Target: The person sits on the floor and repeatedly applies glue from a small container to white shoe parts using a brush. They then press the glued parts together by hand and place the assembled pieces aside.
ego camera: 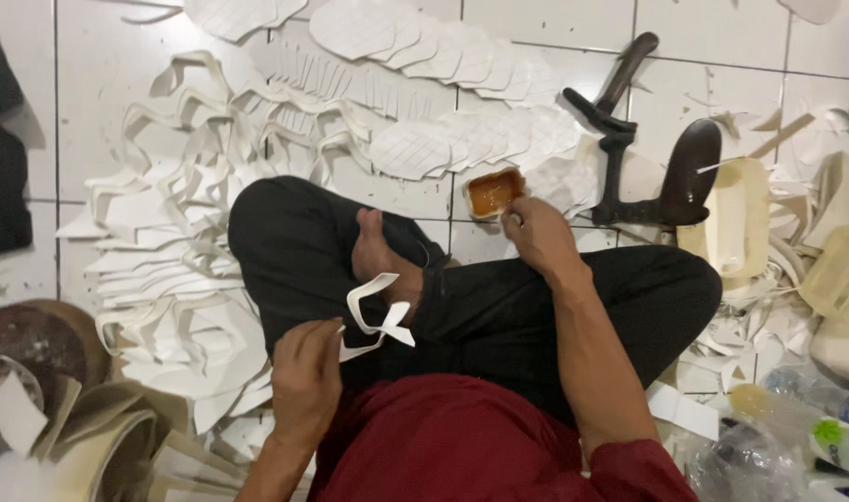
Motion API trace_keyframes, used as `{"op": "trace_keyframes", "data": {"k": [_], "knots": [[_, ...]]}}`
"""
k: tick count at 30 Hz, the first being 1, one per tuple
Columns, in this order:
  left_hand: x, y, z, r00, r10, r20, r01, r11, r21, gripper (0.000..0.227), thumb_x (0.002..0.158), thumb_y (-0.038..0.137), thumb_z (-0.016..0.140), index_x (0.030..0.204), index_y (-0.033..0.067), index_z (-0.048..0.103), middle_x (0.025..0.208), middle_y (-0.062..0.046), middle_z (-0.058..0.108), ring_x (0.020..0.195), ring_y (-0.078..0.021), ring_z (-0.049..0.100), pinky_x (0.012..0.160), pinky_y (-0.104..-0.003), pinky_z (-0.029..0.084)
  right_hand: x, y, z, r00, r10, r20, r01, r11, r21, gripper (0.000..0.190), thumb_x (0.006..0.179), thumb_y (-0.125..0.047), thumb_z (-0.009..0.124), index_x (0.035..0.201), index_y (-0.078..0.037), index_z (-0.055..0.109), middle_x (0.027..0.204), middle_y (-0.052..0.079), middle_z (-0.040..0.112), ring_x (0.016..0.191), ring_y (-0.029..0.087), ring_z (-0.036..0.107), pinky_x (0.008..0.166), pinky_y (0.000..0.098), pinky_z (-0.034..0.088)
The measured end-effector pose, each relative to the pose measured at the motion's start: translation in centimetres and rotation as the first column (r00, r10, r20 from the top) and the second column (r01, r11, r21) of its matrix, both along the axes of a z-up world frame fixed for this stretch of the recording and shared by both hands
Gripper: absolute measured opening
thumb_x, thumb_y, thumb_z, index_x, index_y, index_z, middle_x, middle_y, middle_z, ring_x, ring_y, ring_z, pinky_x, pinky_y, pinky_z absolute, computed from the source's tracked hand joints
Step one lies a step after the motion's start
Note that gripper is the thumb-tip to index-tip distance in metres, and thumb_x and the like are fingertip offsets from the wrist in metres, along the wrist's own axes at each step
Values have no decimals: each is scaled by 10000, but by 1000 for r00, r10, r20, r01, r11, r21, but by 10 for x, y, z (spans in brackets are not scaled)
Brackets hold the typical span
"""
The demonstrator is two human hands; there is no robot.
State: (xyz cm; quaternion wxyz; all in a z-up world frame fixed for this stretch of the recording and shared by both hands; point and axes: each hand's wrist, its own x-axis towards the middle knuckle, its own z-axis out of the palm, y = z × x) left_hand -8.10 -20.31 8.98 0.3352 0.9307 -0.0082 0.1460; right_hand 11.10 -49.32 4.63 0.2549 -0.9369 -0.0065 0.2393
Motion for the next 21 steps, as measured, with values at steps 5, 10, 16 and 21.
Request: {"op": "trace_keyframes", "data": {"k": [5,10,16,21], "knots": [[13,6,52,846,189,-499,-467,714,-522,292,779,69,675,1049,43,566,985,-86,635,856,-146,629,771,-245,502,-7,0,24,982,-160,-100,180,955,236,169,876,-276,563,839,-126,632,706,-4,563,659,118,487,615,297,375],[25,9,76,915,142,-377,-376,637,-673,200,746,-58,676,827,13,508,880,-197,597,816,-148,596,675,-237,471,-7,-13,4,903,-430,-16,355,725,590,135,878,-228,620,849,-98,632,698,-48,497,666,50,400,601,239,349],[57,-14,101,869,-42,-492,-342,668,-661,104,775,-53,639,876,-57,662,884,-113,658,825,-151,598,693,-258,504,-2,-12,-7,925,-301,231,225,925,305,160,880,-246,553,870,-105,627,801,45,575,715,177,522,645,324,390],[82,-35,56,912,-246,-327,-157,528,-835,260,737,-18,697,991,-4,645,856,-86,651,804,-134,621,735,-219,516,-7,-1,9,896,-437,73,330,768,549,110,884,-210,581,848,-113,620,750,-26,562,690,77,487,637,228,388]]}}
